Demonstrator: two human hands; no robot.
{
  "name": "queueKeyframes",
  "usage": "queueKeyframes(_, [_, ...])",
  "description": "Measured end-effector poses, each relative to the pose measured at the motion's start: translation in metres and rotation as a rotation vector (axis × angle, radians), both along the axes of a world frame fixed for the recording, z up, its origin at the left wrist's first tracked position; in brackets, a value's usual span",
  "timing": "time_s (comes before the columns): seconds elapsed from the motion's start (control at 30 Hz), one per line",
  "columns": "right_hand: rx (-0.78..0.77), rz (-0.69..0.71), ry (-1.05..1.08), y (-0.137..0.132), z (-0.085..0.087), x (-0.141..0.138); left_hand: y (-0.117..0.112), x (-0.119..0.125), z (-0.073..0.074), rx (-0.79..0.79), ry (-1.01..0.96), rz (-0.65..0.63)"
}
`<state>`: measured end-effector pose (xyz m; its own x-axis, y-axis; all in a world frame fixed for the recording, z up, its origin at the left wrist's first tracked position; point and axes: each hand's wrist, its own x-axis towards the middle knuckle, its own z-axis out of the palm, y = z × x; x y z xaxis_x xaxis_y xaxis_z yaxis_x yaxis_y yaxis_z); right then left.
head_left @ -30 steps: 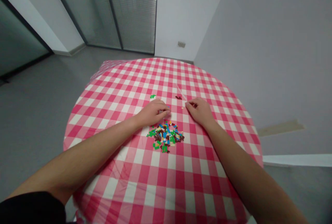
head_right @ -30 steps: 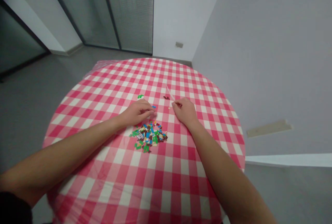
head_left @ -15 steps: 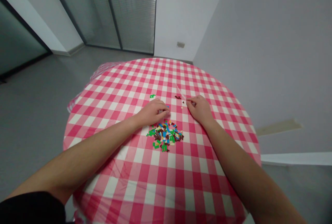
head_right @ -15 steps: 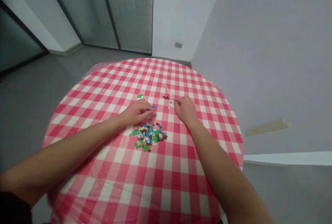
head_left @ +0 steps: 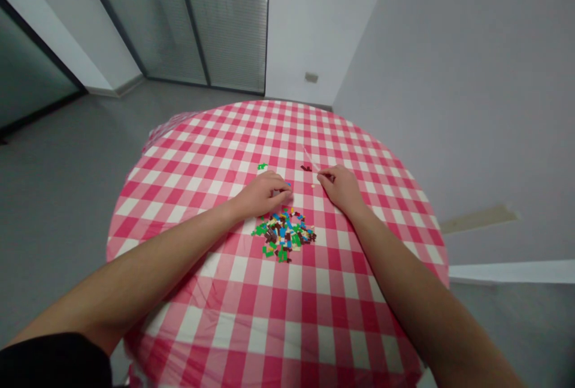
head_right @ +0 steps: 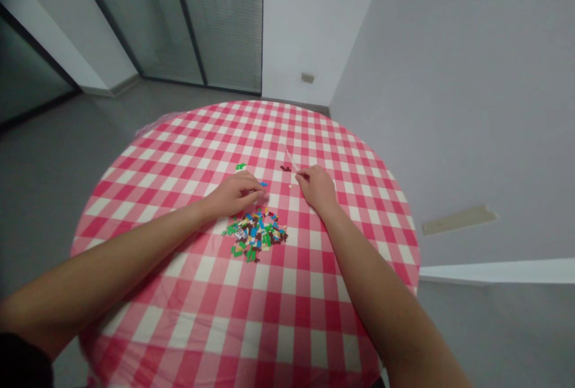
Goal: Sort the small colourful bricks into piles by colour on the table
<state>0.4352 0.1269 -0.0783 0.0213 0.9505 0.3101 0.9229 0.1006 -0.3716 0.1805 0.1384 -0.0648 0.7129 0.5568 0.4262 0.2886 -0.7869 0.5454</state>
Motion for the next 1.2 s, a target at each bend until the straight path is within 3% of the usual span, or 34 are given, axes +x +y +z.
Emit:
queueKeyframes(0.3, [-0.044,0.079,0.050,-0.0013,0.0036,0.0010,0.0000,-0.0005,0.0003,0.006,0.007,0.001])
queueKeyframes(0.5, [-0.019,0.008,-0.004,-0.0005,0.0025,-0.0011,0.0006,-0.0005,0.0004,0.006,-0.010,-0.012])
queueKeyframes(0.8, [0.042,0.150,0.115,-0.0036,-0.0008,0.0013,0.0004,-0.0003,-0.0002,-0.002,-0.013,-0.007])
queueKeyframes(1.03, [0.017,0.002,0.131,-0.0036,0.0026,-0.0031,0.0008,0.0001,-0.0023,-0.014,0.000,-0.002])
queueKeyframes(1.2, [0.010,0.032,0.174,-0.0059,0.0016,0.0014,0.0004,-0.0006,-0.0008,-0.021,0.006,0.000])
